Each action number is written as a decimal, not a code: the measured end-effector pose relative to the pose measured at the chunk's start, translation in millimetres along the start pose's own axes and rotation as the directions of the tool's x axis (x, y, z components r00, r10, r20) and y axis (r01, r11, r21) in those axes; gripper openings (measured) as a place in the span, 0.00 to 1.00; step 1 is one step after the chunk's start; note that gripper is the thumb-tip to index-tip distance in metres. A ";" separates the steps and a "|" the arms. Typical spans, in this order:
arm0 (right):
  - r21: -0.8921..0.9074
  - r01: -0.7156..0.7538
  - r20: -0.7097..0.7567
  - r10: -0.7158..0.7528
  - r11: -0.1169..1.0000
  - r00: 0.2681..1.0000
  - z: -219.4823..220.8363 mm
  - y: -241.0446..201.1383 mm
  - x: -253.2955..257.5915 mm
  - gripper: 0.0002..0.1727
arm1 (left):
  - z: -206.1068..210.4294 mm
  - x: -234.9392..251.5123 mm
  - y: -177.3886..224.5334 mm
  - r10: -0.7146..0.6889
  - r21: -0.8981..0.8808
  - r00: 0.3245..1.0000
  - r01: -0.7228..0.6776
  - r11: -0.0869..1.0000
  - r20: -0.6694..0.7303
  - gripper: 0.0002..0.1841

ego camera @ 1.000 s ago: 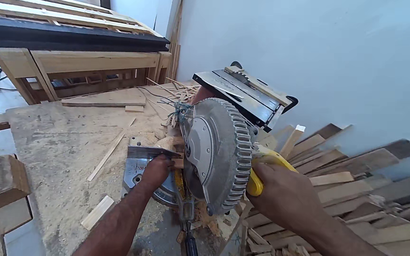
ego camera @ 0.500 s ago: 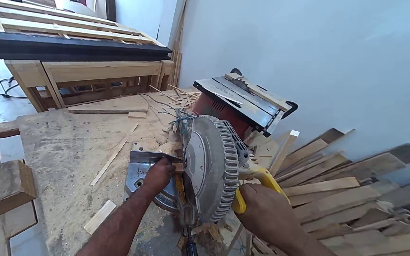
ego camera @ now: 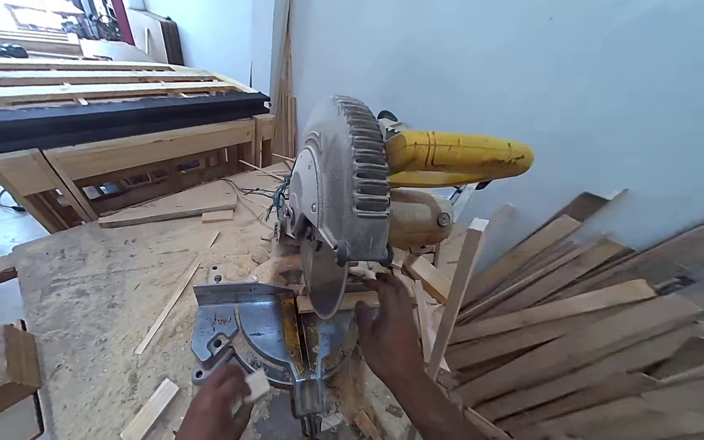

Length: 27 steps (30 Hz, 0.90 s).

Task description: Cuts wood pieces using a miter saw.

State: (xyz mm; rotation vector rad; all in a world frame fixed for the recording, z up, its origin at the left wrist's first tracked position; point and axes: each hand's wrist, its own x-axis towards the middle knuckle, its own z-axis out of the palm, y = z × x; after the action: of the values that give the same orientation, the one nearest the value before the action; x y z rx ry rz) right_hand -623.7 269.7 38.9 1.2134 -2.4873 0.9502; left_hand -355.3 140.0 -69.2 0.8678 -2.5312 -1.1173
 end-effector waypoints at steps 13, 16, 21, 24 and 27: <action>-0.145 -0.541 0.063 0.553 0.829 0.831 97.7 76.3 17.0 0.54 | 16.1 80.1 15.3 -0.025 0.166 0.978 0.060 0.984 -0.205 0.20; -0.158 -0.543 0.107 0.561 0.825 0.821 93.7 66.2 18.1 0.53 | 19.4 127.7 13.1 -0.034 0.250 0.993 0.063 0.966 -0.117 0.19; 0.279 -0.114 -0.075 0.140 0.953 0.987 -20.7 14.8 -0.1 0.32 | 22.4 145.5 -2.4 0.113 0.326 0.987 -0.070 0.943 -0.115 0.17; 0.313 0.384 -0.458 -0.217 0.869 0.862 -120.2 -27.6 16.8 0.22 | 29.0 144.3 -10.5 0.228 0.408 0.963 -0.152 0.900 -0.143 0.19; -0.023 0.501 -0.407 -0.466 0.865 0.785 -185.8 -45.8 72.5 0.34 | 28.5 148.5 -11.3 0.290 0.477 0.950 -0.202 0.855 -0.119 0.17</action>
State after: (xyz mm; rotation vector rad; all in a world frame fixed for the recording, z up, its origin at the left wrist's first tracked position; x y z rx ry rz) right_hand -650.6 321.4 235.0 1.4178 -1.7087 1.0358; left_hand -480.9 60.6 -99.5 0.6739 -2.6850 -0.3356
